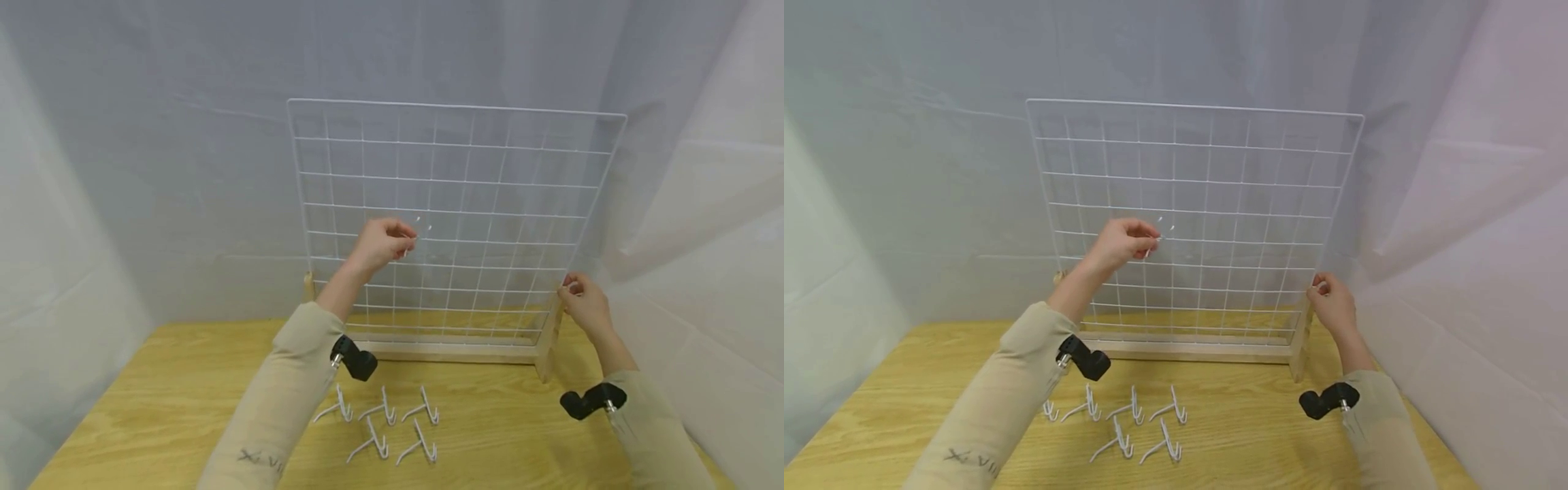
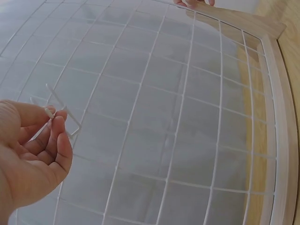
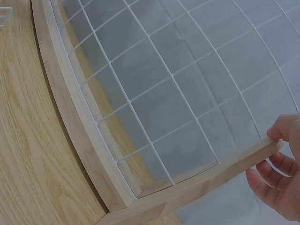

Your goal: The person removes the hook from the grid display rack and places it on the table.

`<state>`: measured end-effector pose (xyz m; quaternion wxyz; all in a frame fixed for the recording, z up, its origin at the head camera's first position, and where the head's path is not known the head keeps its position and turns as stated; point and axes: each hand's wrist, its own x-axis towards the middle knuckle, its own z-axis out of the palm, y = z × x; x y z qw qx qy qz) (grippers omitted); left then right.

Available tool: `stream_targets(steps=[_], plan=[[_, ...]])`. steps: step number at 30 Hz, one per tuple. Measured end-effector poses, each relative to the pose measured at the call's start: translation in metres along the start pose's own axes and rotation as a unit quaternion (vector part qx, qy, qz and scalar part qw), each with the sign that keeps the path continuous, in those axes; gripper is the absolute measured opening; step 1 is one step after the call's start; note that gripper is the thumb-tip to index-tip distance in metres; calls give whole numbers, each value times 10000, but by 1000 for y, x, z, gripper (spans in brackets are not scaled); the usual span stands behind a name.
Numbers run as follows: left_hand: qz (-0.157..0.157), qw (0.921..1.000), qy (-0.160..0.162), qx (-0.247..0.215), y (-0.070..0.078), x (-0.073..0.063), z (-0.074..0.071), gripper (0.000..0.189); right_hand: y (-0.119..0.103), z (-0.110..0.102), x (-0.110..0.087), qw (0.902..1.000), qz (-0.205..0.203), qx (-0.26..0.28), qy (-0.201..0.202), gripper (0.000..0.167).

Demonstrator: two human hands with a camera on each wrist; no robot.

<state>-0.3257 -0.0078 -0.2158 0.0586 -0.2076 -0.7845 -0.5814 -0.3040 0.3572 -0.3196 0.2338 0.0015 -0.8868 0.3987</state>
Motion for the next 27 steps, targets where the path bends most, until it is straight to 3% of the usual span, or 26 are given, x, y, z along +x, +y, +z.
stream_targets(steps=[11, 18, 27], plan=[[-153, 9995, -98, 272, -28, -11, -6, 15, 1, -2, -2, 9999, 13, -144, 17, 16], [-29, 9988, -192, 439, -41, -18, -14, 17, 1, -3, -1, 9997, 23, -204, 95, 16], [-312, 9972, -341, 590, -59, -31, -21, 18, 3, -3, 0, 9997, -8, -233, 98, 16]])
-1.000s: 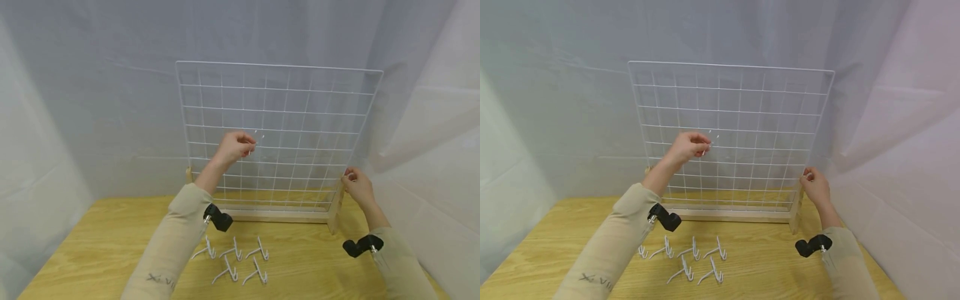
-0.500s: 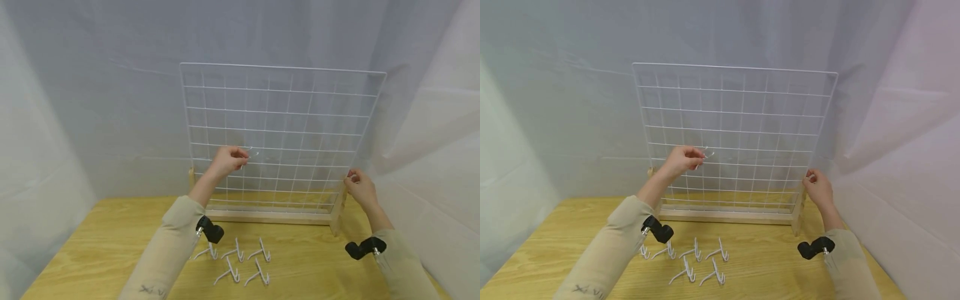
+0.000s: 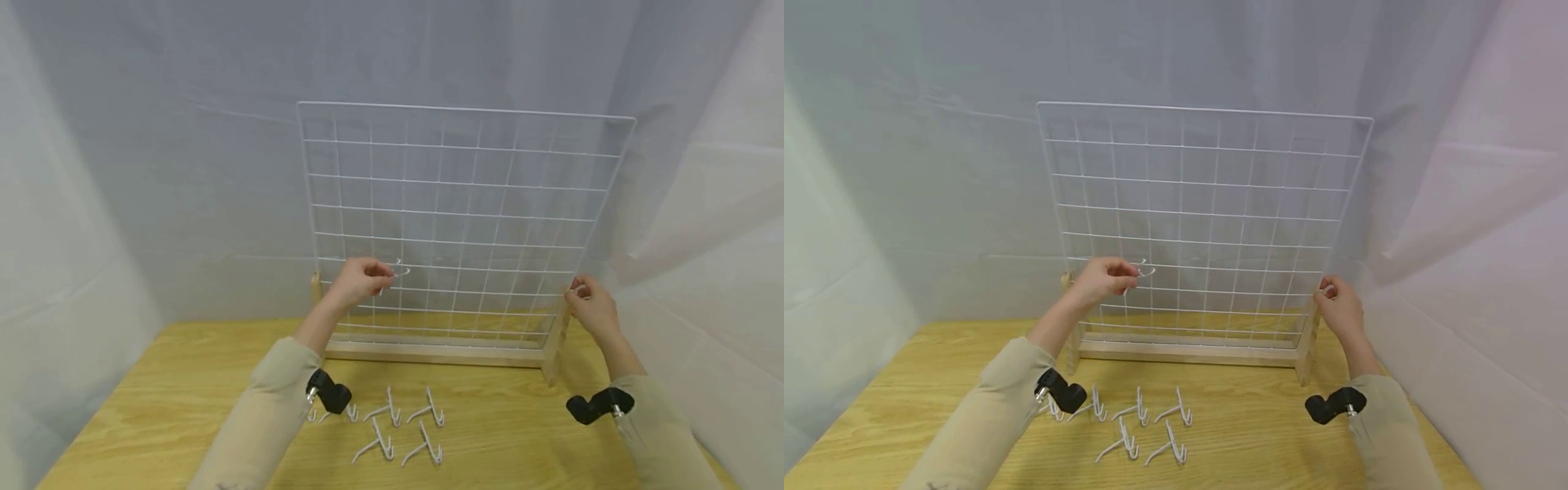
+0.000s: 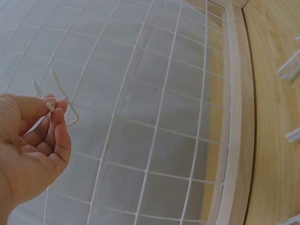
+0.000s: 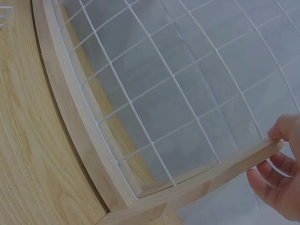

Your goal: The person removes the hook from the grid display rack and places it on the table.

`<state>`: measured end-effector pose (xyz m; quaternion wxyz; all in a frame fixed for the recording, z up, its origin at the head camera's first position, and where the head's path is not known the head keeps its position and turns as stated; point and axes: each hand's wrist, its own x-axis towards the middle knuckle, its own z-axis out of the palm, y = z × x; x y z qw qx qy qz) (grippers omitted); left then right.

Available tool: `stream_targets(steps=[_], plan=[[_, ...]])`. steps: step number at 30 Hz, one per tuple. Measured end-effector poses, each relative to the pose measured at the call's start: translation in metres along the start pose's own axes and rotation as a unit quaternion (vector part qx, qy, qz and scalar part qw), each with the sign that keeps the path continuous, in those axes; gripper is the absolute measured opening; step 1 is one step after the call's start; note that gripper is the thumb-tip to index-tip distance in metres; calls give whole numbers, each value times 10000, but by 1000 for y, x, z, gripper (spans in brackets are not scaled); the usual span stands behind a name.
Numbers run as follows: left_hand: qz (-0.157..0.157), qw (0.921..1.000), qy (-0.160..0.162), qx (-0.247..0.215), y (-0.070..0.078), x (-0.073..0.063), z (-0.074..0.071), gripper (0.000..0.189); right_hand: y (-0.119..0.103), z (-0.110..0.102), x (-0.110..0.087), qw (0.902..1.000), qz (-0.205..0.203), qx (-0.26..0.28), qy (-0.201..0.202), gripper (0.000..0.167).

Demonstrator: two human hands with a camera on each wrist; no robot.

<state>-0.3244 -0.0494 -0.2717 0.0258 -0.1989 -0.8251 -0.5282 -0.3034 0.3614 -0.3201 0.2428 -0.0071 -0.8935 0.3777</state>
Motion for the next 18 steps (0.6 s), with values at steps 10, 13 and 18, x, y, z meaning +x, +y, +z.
stream_targets(steps=[10, 13, 18], plan=[[-163, 9999, 8, -53, -18, -15, -4, 18, 0, -1, 0, 10000, -22, -58, -35, 16], [-300, 9995, 21, -18, -25, -19, -7, 18, -1, -1, 1, 9999, -27, -98, -64, 17], [-395, 9992, -7, 66, -36, -26, -10, 18, -2, -1, 0, 9998, 33, -150, -114, 20]])
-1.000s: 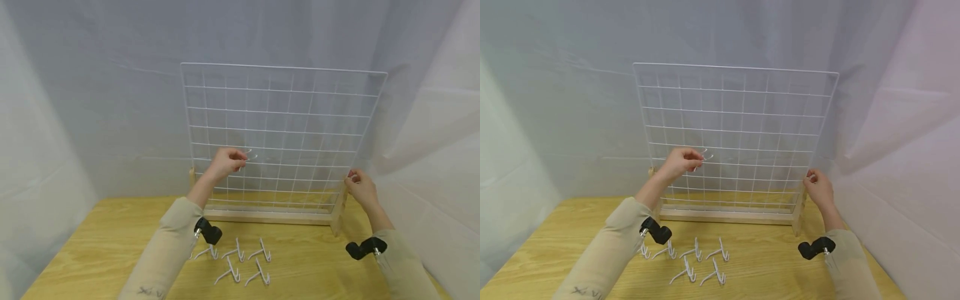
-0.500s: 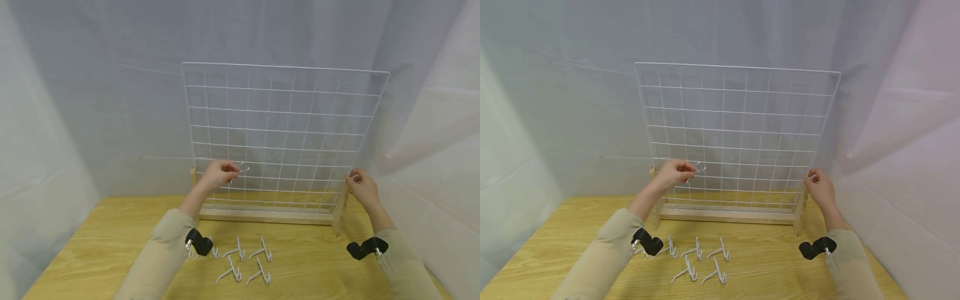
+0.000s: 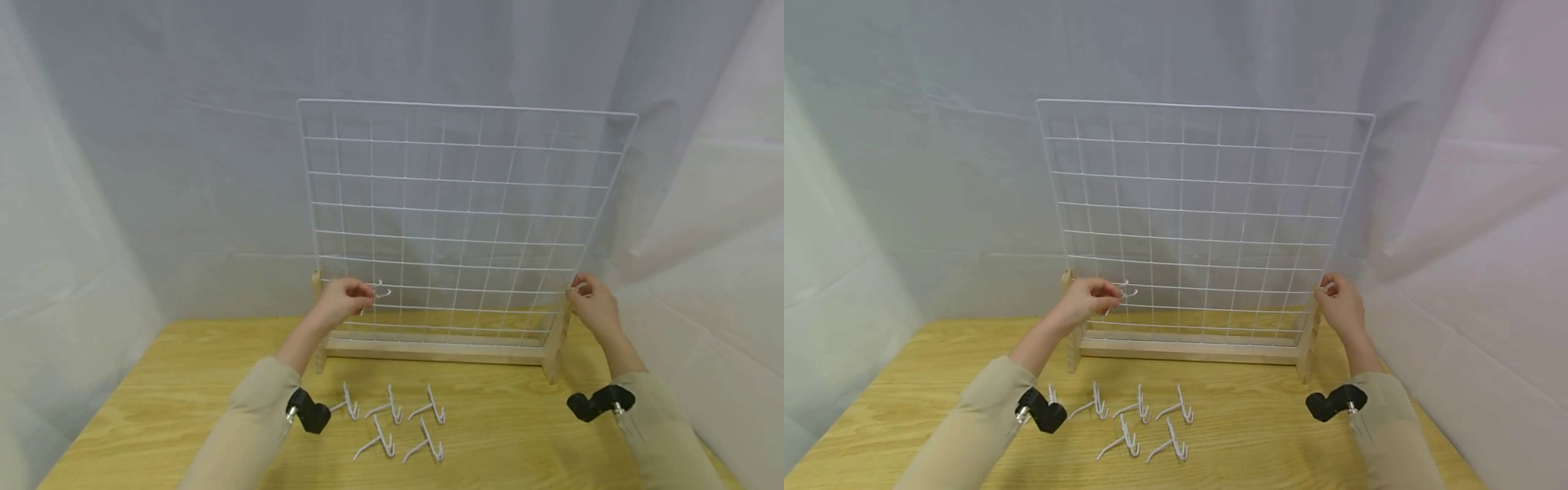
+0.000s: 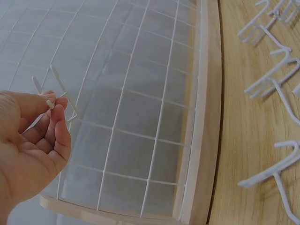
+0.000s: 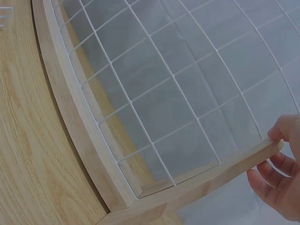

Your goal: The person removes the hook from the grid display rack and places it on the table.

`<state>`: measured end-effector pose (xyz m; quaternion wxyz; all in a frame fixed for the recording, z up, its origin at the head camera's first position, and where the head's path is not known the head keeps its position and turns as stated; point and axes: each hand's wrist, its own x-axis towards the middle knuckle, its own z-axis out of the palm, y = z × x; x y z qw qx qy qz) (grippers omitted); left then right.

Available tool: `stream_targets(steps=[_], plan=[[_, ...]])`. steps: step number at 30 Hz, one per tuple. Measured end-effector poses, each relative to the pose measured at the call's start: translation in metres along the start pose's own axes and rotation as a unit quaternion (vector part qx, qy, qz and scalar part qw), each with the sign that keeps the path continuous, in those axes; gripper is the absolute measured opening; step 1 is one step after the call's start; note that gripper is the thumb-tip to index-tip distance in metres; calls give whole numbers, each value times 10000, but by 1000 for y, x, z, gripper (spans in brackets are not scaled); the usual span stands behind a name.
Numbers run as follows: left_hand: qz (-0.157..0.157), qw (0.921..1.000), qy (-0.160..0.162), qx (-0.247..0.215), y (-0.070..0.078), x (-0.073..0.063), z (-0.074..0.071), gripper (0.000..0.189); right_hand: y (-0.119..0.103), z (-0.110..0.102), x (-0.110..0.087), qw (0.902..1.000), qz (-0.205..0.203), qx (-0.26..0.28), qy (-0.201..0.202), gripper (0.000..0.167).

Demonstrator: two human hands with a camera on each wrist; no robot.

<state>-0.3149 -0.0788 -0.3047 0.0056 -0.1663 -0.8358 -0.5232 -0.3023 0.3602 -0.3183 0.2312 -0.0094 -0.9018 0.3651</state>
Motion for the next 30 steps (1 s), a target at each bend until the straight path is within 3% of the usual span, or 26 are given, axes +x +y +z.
stream_targets(steps=[10, 21, 30], plan=[[141, 9999, -15, 46, -19, -11, -7, 19, 1, 2, 0, 10000, 4, 26, -38, 21], [-6, 10000, 45, -26, -35, -20, -10, 16, 2, -1, 0, 9998, -96, 144, 32, 20], [-39, 10000, -84, 33, -46, -32, -11, 15, 1, 2, 0, 9999, -51, 104, 33, 21]])
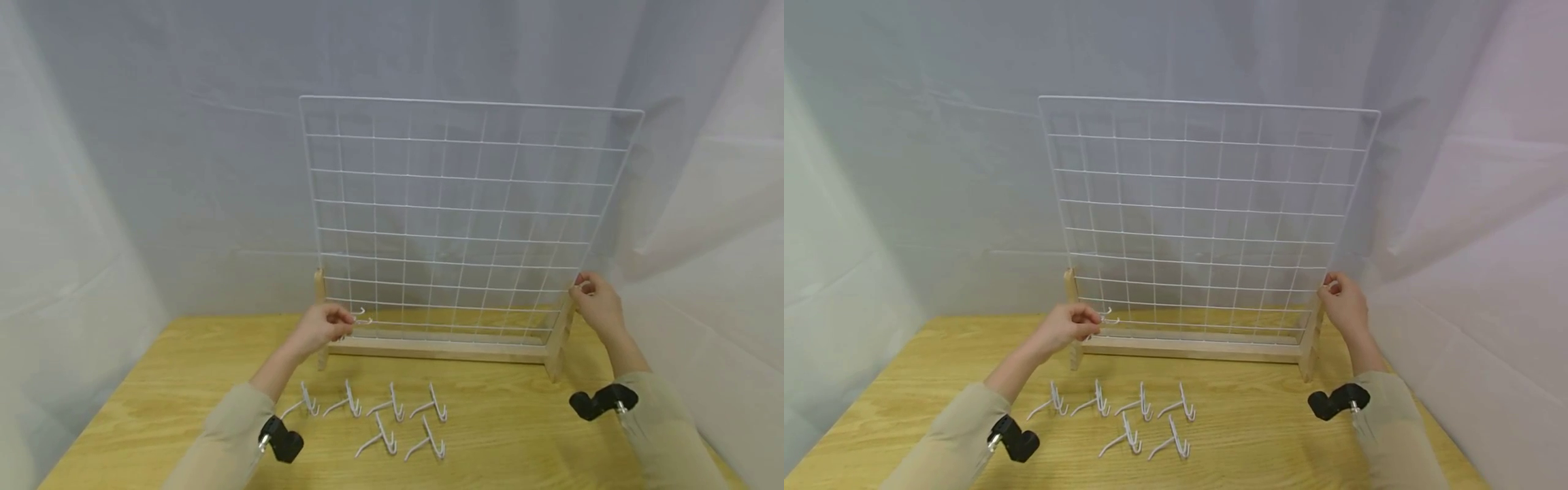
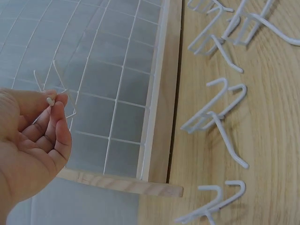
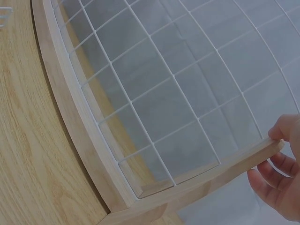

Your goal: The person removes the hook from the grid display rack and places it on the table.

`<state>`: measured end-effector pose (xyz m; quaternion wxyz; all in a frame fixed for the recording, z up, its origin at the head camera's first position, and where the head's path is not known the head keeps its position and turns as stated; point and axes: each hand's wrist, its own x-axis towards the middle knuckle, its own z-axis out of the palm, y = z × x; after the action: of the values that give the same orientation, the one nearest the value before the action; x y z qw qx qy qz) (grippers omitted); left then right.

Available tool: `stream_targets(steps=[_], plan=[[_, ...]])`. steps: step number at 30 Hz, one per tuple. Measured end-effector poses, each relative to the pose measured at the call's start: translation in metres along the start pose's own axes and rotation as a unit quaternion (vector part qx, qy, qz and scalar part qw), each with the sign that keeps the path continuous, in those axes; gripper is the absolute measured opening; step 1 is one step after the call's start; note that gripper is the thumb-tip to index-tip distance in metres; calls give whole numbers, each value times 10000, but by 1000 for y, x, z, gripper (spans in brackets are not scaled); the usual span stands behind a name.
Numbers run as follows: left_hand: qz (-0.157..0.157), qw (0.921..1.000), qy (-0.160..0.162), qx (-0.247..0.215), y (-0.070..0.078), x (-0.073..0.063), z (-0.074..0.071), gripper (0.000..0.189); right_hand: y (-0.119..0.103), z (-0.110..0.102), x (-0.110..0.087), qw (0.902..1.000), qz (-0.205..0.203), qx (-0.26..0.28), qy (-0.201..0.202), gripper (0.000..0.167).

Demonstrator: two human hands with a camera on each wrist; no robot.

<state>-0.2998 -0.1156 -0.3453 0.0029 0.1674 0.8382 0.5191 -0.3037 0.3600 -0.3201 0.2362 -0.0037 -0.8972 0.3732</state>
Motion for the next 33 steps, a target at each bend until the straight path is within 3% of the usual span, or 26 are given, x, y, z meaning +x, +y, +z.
stream_targets(steps=[14, 21, 33], plan=[[-153, 9999, -19, 12, -22, -21, -2, 11, -3, -1, 0, 10000, 31, -30, -26, 21], [-312, 9995, -28, -16, -26, -29, 3, 13, -1, -1, 1, 10000, 76, -21, -23, 21], [-294, 9995, -113, -7, -32, -38, 9, 10, -1, -1, 1, 9999, 143, 3, -20, 21]])
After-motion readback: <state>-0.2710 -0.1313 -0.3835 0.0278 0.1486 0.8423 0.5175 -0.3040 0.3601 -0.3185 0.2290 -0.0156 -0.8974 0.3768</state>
